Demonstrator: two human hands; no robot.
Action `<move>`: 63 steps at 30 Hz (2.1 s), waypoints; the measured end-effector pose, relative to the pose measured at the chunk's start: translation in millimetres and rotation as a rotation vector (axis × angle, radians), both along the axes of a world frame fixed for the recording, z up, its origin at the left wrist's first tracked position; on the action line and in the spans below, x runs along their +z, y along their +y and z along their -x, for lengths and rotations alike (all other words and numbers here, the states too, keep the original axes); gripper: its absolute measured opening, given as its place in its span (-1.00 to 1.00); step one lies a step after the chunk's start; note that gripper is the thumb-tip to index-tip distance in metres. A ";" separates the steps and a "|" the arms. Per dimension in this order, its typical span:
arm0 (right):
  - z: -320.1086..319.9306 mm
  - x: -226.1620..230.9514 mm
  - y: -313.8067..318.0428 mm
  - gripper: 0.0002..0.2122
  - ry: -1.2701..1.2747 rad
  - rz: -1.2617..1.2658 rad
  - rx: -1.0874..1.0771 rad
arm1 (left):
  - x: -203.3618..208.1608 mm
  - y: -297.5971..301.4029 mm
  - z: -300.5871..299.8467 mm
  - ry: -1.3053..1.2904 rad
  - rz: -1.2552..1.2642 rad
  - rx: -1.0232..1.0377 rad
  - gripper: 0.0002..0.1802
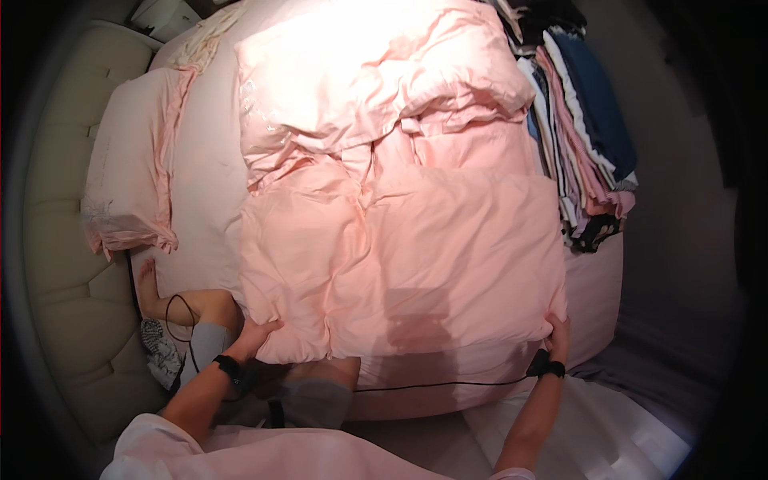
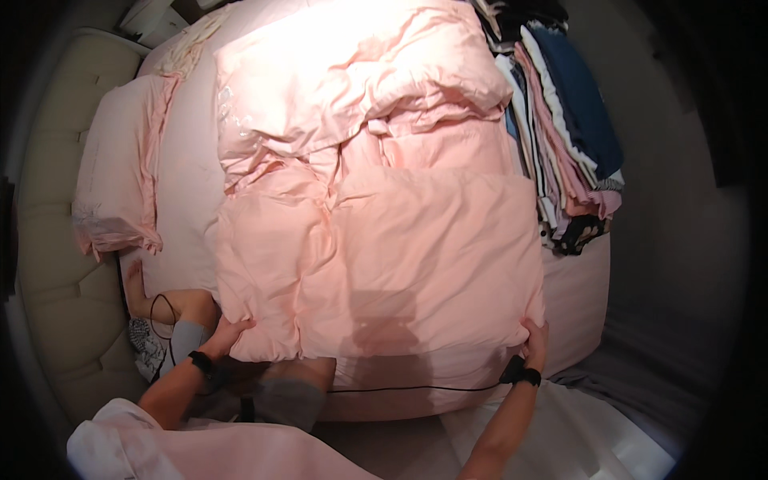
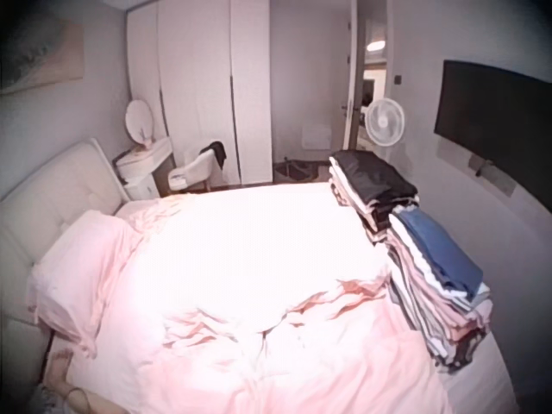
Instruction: The person folds and adjusts a large pink duvet and two pink pillows on a bed, smoothing the surfaces by hand and arranging them next to a stack of folded laundry.
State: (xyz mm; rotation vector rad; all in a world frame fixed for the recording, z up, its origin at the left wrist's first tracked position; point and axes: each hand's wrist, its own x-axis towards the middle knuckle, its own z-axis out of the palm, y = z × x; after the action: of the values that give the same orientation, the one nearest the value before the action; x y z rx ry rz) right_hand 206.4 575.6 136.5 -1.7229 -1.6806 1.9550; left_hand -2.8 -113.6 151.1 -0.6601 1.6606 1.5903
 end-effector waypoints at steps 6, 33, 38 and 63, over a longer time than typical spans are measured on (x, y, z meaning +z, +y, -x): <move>38.0 88.3 6.1 -0.50 0.145 -0.145 -0.122 | 136.9 30.1 49.6 -0.078 0.119 -0.048 -0.26; 771.2 257.4 44.4 -0.31 -0.121 -0.267 -0.001 | 103.2 -38.9 714.4 -0.372 -0.108 -0.205 -0.26; 754.5 222.3 -1.0 -0.45 -0.414 -0.383 0.308 | 29.2 -13.5 700.4 -0.072 -0.035 -0.051 -0.33; 608.3 230.3 26.3 -0.67 -0.384 -0.298 0.395 | -9.0 11.1 680.6 0.200 0.295 0.018 -0.26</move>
State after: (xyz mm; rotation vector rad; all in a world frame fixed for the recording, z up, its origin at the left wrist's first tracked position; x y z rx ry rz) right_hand -401.9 601.9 366.9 -1.8431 -2.4585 1.4327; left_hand -683.3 -102.5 142.1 -0.6809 2.0681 1.4760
